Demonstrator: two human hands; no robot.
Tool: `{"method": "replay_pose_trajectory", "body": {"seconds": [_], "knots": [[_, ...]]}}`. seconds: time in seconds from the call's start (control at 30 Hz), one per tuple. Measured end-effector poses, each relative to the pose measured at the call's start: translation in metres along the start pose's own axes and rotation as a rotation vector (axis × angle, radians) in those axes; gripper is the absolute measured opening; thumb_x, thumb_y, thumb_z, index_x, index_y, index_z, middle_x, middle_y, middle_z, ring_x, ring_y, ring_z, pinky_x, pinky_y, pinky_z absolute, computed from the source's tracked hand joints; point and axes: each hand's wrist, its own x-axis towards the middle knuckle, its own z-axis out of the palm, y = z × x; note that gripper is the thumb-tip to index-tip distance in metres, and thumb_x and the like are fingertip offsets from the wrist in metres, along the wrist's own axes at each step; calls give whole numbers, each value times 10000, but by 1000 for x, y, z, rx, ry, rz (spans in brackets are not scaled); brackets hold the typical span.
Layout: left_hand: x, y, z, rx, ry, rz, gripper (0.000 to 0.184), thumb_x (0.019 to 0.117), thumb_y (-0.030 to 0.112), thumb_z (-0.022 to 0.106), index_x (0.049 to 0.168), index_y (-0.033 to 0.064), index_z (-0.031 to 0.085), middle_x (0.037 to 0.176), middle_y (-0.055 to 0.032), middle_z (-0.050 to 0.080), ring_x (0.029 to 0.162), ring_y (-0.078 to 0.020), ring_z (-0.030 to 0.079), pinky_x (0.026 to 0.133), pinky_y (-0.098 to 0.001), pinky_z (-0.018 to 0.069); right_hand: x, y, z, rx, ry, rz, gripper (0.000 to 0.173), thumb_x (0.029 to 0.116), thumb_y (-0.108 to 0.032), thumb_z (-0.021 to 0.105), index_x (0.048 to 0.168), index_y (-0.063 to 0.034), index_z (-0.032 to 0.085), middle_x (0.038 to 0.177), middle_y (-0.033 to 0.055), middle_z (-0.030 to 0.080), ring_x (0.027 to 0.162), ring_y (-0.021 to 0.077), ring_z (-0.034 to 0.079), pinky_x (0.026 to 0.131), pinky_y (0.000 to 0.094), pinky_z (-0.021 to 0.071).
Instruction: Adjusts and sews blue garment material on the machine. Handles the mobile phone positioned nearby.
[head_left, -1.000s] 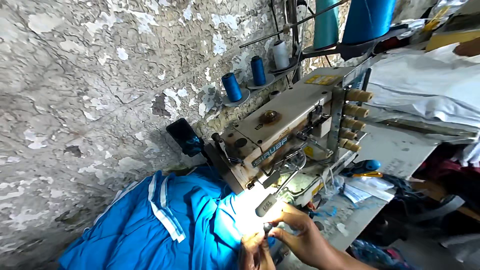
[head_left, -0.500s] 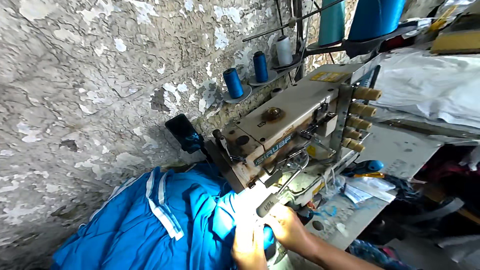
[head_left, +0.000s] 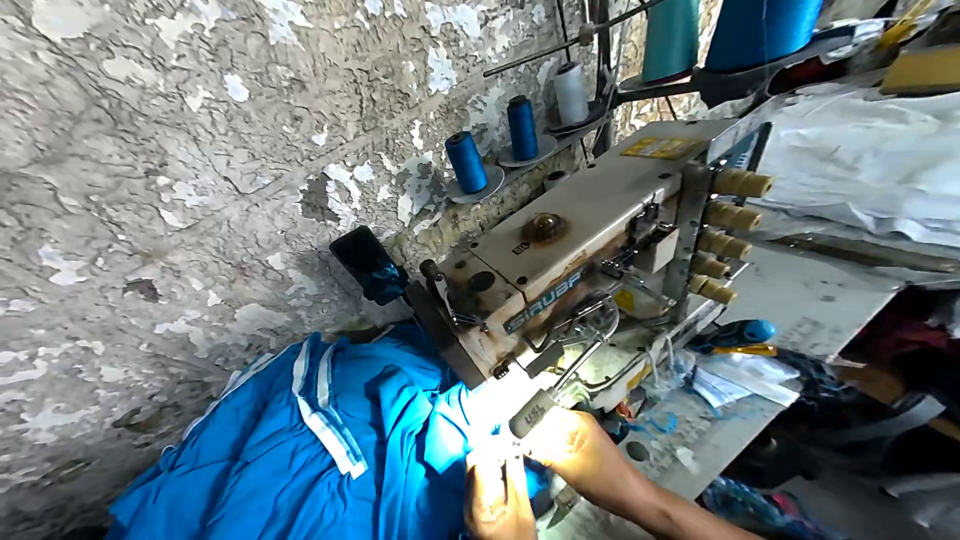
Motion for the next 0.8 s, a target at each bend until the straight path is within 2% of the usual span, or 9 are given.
{"method": "replay_pose_trajectory", "body": {"seconds": [0.1,0.2,0.33,0.47,0.57,0.63,0.73,0.8], "knots": [[-4,-7,1,110,14,209,91,821,-39,692,909,-22,678,961,7,707,996,45,655,901,-145,544,0,-1,-3,112,-31,37,80,836,-86,748,896,-84,695,770,-105,685,725,-86,621,691,119,522],[-8,-9,-2,139,-16,295,58,876,8,687,925,22,659,988,16,670,1038,63,611,933,-119,500,0,2,-5,201,-63,35,70,849,-67,736,891,-119,718,780,-131,700,737,-83,636,702,129,536],[-10,-12,-3,53,-65,239,156,923,78,695,1067,130,668,1055,102,705,1042,44,655,940,-181,550,-1,6,-4,116,-24,-55,37,845,-67,720,871,-86,702,761,-122,672,693,-115,588,666,87,497],[-10,-9,-6,62,-94,172,275,835,30,721,1085,-6,613,986,30,727,963,44,683,891,-178,570,-3,9,-3,5,-11,-99,81,852,-58,672,905,-6,705,840,-24,690,744,-87,611,715,94,514],[-10,-7,-9,12,-132,131,309,837,24,706,1129,26,603,1041,55,727,989,23,687,901,-203,579,-4,14,0,-48,20,-167,91,841,-55,670,887,6,719,843,15,701,750,-72,624,720,97,519],[-11,-6,-10,-17,-152,103,309,850,44,706,1144,42,612,1068,63,725,1025,5,685,920,-220,580,-4,20,2,-114,59,-273,92,836,-49,666,872,8,728,849,47,717,791,-40,656,757,112,534],[-11,-4,-9,-114,-151,33,252,891,75,687,1136,45,635,1057,68,733,1012,-19,696,916,-236,589,-3,30,6,-268,139,-457,80,831,-72,660,839,-26,724,847,59,725,838,24,679,796,135,535],[-10,0,-8,-225,-141,-66,229,903,43,674,1128,73,644,1038,88,744,994,-25,702,904,-240,589,-4,29,8,-346,165,-494,77,834,-96,670,839,-43,725,854,56,725,857,45,682,813,141,530]]}}
